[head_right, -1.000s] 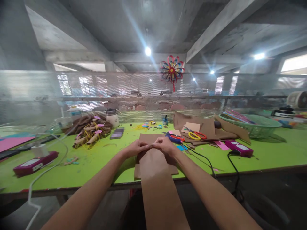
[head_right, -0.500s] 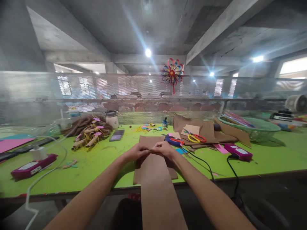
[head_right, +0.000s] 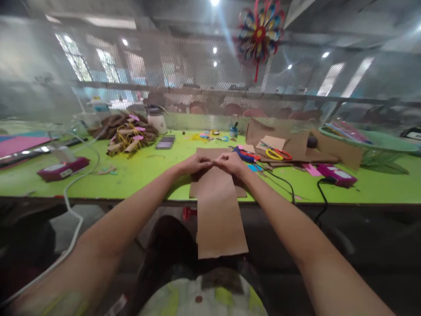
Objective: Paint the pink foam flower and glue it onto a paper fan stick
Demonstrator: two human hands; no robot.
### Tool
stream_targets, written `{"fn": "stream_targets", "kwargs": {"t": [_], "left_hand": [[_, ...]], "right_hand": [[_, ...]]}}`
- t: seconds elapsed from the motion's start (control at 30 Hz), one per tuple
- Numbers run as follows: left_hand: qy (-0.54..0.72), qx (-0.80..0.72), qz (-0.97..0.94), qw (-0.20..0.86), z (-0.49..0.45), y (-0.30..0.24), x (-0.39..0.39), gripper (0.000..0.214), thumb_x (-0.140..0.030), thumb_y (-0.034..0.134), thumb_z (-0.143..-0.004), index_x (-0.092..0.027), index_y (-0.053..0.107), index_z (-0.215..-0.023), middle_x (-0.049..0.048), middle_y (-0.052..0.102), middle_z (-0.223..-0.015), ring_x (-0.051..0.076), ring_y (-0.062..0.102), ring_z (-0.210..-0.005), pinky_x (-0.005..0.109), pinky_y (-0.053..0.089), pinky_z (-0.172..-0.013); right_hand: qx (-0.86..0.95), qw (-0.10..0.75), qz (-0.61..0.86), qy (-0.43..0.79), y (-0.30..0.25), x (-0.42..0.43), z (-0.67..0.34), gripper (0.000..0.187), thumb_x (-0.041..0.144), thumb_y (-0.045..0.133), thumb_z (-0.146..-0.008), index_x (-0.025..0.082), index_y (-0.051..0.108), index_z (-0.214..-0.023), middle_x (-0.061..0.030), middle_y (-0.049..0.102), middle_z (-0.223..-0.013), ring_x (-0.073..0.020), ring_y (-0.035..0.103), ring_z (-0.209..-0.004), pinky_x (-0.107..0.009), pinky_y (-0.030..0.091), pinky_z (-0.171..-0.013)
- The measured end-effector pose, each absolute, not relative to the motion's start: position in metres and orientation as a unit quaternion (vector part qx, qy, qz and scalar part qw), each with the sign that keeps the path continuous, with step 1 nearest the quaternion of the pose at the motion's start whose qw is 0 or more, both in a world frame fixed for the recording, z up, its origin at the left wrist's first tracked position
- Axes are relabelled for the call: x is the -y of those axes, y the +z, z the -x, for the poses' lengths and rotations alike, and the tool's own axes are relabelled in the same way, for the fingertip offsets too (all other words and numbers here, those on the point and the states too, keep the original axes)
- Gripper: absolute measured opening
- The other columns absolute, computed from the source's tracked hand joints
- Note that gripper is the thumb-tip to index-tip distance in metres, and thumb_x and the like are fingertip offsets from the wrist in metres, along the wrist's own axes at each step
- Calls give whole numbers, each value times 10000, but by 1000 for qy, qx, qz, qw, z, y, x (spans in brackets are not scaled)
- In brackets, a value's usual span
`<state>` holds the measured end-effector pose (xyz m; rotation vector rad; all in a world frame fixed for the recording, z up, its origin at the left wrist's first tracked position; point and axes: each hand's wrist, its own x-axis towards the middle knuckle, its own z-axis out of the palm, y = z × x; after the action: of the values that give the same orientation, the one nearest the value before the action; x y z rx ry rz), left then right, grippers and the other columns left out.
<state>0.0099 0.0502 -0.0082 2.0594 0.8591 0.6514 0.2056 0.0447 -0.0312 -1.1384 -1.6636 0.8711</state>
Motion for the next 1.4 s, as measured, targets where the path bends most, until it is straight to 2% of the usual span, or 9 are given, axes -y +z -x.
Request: {"fn": "stream_targets", "kwargs": {"t": [0.2,0.33,0.63,0.83,1.0,1.4], "left_hand": [[223,-346,-852,324,-10,-7,-52,370,-470,521,-795,-114,623,-801,-28,450,-540,80,386,-515,224,295,-518],[211,-334,-871,292,-10,-6,-54,397,-475,507,-797,-100,605,-711,-25,419,-543,76,359,-514,231,266,-515],[192,-340,-870,302,-6,-3,-56,429,-530,534,-760,-114,613,-689,-28,418,-522,69,351,-484,225,236,-474],[209,-380,-823,368,-2,-6,-51,449,-579,568,-711,-131,590,-679,-13,462,-497,86,397,-453,230,283,-455],[226,-378,-808,391,3,-8,-47,502,-642,563,-677,-142,551,-631,-21,443,-476,82,384,-439,227,276,-434],[229,-379,-805,396,7,-11,-53,533,-667,580,-642,-137,536,-605,-23,438,-476,77,368,-441,226,250,-430]], "right_hand": [[643,455,457,412,-31,-45,-206,381,453,765,-529,115,622,-635,-12,572,-577,-91,470,-541,-243,349,-526],[646,450,455,416,-28,-41,-207,367,442,756,-551,113,633,-656,-1,563,-586,-79,454,-538,-235,328,-520],[667,422,447,421,-28,-39,-208,364,462,715,-584,118,622,-660,14,542,-574,-87,436,-540,-241,309,-531],[693,414,427,407,-28,-38,-204,379,474,699,-592,115,633,-693,4,561,-608,-108,453,-579,-248,319,-558],[699,403,431,404,-28,-40,-199,375,483,668,-628,115,641,-698,10,545,-585,-104,430,-561,-243,297,-546],[714,404,429,377,-27,-38,-193,346,467,643,-660,121,633,-660,9,520,-563,-109,418,-553,-241,293,-531]]}}
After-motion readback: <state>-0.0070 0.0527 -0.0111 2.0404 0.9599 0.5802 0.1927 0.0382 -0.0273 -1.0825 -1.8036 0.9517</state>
